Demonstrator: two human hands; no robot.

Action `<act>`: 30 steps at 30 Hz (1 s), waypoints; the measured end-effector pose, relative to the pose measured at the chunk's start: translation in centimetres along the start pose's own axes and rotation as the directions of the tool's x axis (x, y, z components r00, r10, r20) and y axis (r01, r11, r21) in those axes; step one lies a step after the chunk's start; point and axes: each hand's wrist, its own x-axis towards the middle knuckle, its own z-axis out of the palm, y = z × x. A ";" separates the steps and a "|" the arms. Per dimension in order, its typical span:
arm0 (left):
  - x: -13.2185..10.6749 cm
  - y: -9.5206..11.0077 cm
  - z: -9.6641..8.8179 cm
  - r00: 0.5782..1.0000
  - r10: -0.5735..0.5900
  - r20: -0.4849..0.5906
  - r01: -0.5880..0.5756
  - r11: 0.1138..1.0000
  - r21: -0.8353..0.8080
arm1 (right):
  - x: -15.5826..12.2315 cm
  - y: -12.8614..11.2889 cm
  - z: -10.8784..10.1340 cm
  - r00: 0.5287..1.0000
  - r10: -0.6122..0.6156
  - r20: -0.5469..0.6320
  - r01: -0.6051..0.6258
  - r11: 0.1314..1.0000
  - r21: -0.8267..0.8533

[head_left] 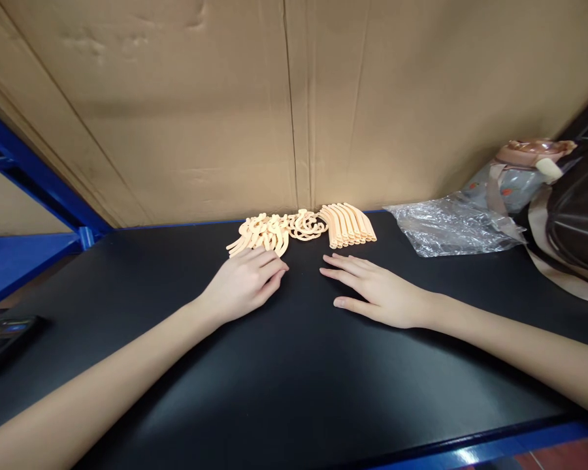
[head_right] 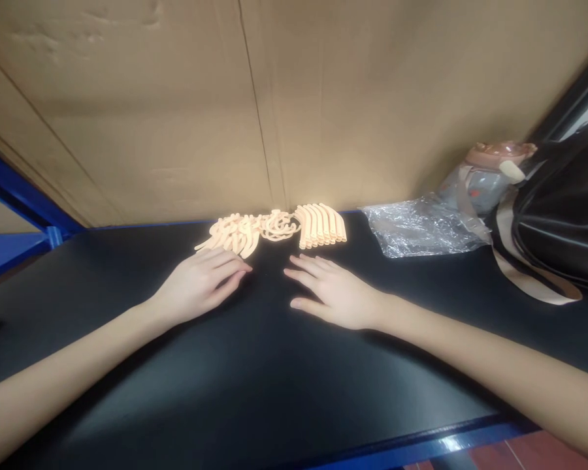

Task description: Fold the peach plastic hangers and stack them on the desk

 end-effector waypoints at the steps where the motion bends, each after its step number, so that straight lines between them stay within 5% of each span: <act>1: 0.0 -0.3 -0.1 1.000 -0.022 -0.012 0.023 0.999 0.023 | 0.0 0.0 0.0 1.000 -0.005 -0.005 0.005 1.000 0.000; 5: -0.2 -1.8 0.0 0.979 -0.183 -0.091 0.192 0.976 0.104 | -0.1 0.1 0.0 1.000 -0.004 0.000 0.004 1.000 -0.005; 12: -0.2 -3.8 0.8 0.868 -0.464 -0.175 0.485 0.869 0.101 | -0.1 0.2 0.0 1.000 -0.009 0.010 0.009 1.000 -0.026; 18: 0.0 -3.5 0.7 0.826 -0.548 -0.133 0.557 0.829 0.040 | 0.0 0.1 0.0 1.000 -0.008 0.003 0.008 1.000 -0.010; 30: 0.3 -3.3 0.5 0.808 -0.583 -0.082 0.583 0.812 -0.019 | 0.1 0.0 -0.2 0.999 -0.005 0.033 0.007 0.998 -0.060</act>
